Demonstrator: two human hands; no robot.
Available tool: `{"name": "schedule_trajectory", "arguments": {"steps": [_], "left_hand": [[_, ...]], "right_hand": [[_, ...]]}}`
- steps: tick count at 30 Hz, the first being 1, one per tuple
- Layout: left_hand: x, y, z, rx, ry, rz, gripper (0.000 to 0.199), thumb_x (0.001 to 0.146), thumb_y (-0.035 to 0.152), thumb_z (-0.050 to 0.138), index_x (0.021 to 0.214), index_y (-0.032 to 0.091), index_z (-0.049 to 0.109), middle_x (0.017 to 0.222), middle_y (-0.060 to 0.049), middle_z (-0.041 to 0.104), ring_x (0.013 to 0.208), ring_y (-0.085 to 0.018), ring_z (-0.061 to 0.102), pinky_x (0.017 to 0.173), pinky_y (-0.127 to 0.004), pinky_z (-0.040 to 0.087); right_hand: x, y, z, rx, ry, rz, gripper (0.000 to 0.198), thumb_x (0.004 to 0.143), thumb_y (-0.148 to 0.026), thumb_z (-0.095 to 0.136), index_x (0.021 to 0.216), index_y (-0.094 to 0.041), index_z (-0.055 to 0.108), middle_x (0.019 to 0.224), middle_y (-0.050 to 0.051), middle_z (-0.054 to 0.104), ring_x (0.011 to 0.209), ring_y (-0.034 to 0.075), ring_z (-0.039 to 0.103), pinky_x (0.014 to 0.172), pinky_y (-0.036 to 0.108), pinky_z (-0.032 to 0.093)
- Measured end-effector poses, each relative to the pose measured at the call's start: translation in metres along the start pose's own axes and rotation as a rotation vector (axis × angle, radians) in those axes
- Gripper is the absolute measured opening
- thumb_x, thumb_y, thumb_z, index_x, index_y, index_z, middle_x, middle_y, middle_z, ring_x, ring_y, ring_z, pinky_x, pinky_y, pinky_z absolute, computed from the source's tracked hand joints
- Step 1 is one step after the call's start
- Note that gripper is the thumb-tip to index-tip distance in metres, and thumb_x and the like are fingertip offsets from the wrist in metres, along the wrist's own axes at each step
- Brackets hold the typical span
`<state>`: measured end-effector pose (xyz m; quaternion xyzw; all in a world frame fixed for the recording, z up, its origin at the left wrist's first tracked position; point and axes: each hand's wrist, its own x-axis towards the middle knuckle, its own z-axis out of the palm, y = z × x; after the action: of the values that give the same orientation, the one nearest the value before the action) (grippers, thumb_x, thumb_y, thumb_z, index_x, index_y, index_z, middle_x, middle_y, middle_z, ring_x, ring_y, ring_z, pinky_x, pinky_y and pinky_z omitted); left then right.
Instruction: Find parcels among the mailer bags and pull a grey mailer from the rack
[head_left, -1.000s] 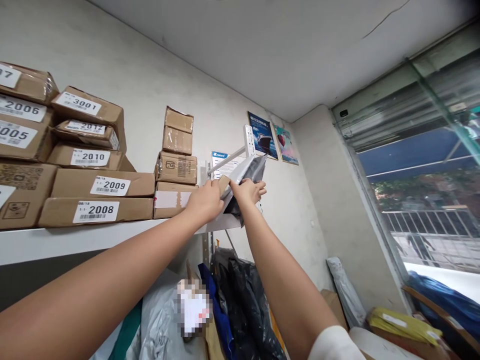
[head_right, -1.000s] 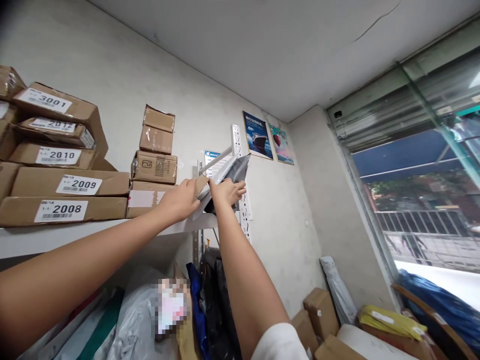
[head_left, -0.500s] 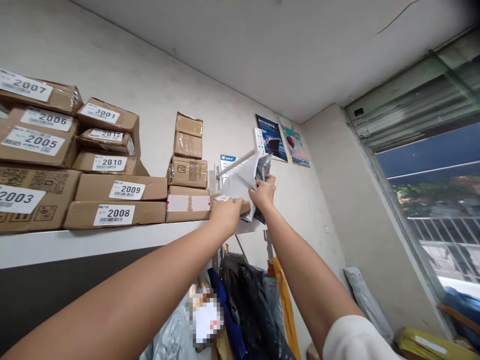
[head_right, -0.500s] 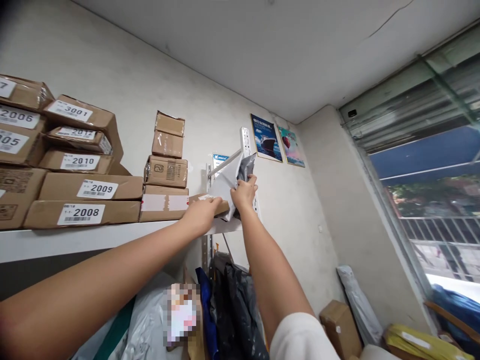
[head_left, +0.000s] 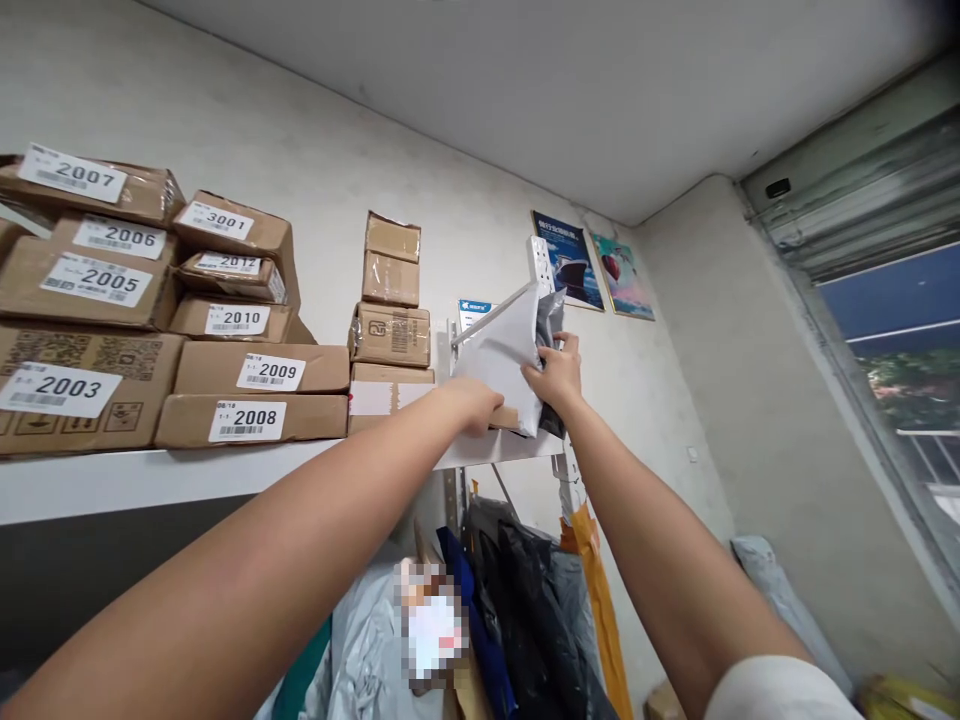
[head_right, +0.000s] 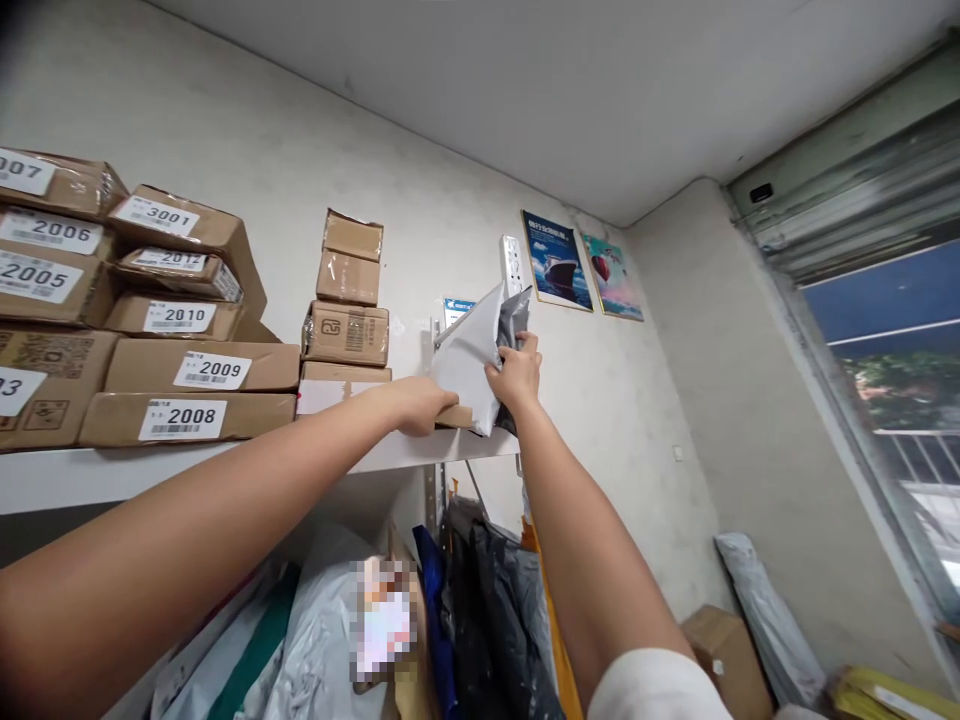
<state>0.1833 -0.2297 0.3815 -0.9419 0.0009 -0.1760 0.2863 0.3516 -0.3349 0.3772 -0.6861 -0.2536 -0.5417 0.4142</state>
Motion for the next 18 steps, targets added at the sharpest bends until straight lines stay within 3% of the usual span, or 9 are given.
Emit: {"name": "schedule_trajectory", "arguments": {"steps": [4, 8, 13, 18], "left_hand": [[0.001, -0.005, 0.008, -0.026, -0.001, 0.005, 0.051, 0.079, 0.015, 0.058, 0.129, 0.023, 0.052, 0.118, -0.012, 0.067, 0.105, -0.028, 0.065, 0.083, -0.035, 0.053], [0.003, -0.009, 0.023, -0.067, 0.05, 0.025, 0.054, 0.08, 0.014, 0.054, 0.133, 0.023, 0.045, 0.122, -0.011, 0.065, 0.109, -0.026, 0.064, 0.082, -0.033, 0.052], [0.008, -0.009, 0.024, -0.065, 0.039, 0.012, 0.055, 0.076, 0.014, 0.059, 0.129, 0.02, 0.045, 0.121, -0.013, 0.066, 0.108, -0.029, 0.064, 0.082, -0.035, 0.052], [0.007, -0.005, 0.025, -0.042, 0.07, -0.012, 0.044, 0.082, 0.024, 0.058, 0.124, 0.02, 0.046, 0.119, -0.014, 0.066, 0.107, -0.029, 0.064, 0.084, -0.038, 0.053]], "right_hand": [[0.007, -0.002, -0.006, 0.027, -0.013, -0.057, 0.009, 0.073, -0.017, 0.068, 0.082, -0.013, 0.069, 0.135, 0.017, 0.038, 0.127, 0.036, 0.044, 0.109, 0.043, 0.037], [0.007, -0.02, -0.012, 0.041, 0.005, -0.033, 0.011, 0.075, -0.017, 0.066, 0.085, -0.016, 0.068, 0.129, 0.014, 0.042, 0.118, 0.034, 0.049, 0.107, 0.044, 0.038], [-0.006, -0.035, -0.016, 0.015, 0.023, 0.124, 0.027, 0.083, -0.021, 0.058, 0.108, -0.014, 0.062, 0.125, 0.016, 0.037, 0.115, 0.038, 0.048, 0.105, 0.047, 0.037], [-0.018, -0.034, -0.019, 0.004, -0.087, 0.206, 0.05, 0.083, -0.023, 0.057, 0.129, -0.017, 0.037, 0.129, 0.018, 0.031, 0.117, 0.039, 0.048, 0.103, 0.048, 0.037]]}}
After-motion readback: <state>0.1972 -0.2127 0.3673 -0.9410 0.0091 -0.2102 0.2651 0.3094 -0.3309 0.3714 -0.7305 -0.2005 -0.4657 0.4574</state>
